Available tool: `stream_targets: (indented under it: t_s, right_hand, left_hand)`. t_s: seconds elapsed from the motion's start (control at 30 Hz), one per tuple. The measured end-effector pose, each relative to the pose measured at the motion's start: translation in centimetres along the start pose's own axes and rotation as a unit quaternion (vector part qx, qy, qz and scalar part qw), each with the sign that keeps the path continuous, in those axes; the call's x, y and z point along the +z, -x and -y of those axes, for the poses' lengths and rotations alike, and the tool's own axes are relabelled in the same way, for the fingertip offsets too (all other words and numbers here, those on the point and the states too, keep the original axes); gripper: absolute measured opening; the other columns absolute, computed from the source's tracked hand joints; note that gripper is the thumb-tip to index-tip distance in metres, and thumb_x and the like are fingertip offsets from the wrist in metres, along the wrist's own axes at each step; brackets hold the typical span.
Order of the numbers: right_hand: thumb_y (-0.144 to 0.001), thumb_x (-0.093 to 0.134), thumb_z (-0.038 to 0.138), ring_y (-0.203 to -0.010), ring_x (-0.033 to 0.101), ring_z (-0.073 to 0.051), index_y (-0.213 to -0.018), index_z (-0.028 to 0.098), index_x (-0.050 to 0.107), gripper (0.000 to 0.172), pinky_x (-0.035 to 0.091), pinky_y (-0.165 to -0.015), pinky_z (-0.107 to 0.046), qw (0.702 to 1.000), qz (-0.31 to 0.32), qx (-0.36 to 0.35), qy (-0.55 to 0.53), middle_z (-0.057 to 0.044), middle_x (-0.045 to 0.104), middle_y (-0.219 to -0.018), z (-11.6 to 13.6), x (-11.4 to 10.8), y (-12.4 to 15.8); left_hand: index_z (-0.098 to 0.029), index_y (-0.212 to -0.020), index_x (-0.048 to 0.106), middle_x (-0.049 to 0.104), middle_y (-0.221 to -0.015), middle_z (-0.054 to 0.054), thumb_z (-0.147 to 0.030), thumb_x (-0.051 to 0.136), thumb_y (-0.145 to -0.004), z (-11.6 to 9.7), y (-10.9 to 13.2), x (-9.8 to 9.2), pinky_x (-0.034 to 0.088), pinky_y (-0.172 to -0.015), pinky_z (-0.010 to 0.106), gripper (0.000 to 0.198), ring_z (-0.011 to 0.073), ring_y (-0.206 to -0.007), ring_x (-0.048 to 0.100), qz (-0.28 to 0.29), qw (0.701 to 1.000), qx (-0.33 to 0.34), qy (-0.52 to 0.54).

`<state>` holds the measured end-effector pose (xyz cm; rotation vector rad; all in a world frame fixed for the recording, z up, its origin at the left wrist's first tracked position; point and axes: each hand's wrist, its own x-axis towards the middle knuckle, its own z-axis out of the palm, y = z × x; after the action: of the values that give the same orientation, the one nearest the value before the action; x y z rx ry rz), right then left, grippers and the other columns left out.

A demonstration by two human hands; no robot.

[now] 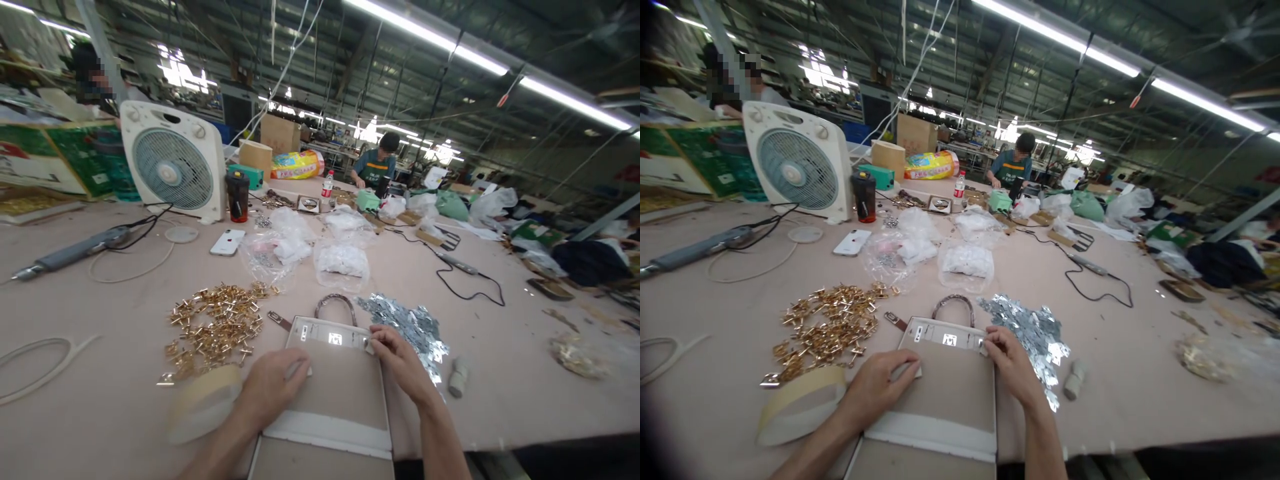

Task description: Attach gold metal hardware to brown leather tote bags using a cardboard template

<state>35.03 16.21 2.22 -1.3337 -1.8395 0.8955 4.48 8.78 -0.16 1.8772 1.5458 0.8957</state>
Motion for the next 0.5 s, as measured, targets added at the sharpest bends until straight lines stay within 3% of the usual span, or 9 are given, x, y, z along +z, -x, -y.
stream_targets:
  t_s: [0.5]
  right_hand:
    - [-0.094, 0.066, 0.06, -0.116, 0.063, -0.03, -0.083, 0.022, 0.071, 0.04, 0.049, -0.1, -0.045, 0.999, 0.041, -0.006, 0.002, -0.011, 0.067, -0.122, -0.3, 0.1, -1.2]
  left_hand:
    - [-0.026, -0.097, 0.078, 0.081, -0.101, 0.0, -0.035, 0.054, -0.1, 0.1, -0.1, 0.0, 0.049, -0.085, 0.03, 0.026, 0.0233, -0.097, 0.074, 0.004, 1.0, -0.005, -0.002]
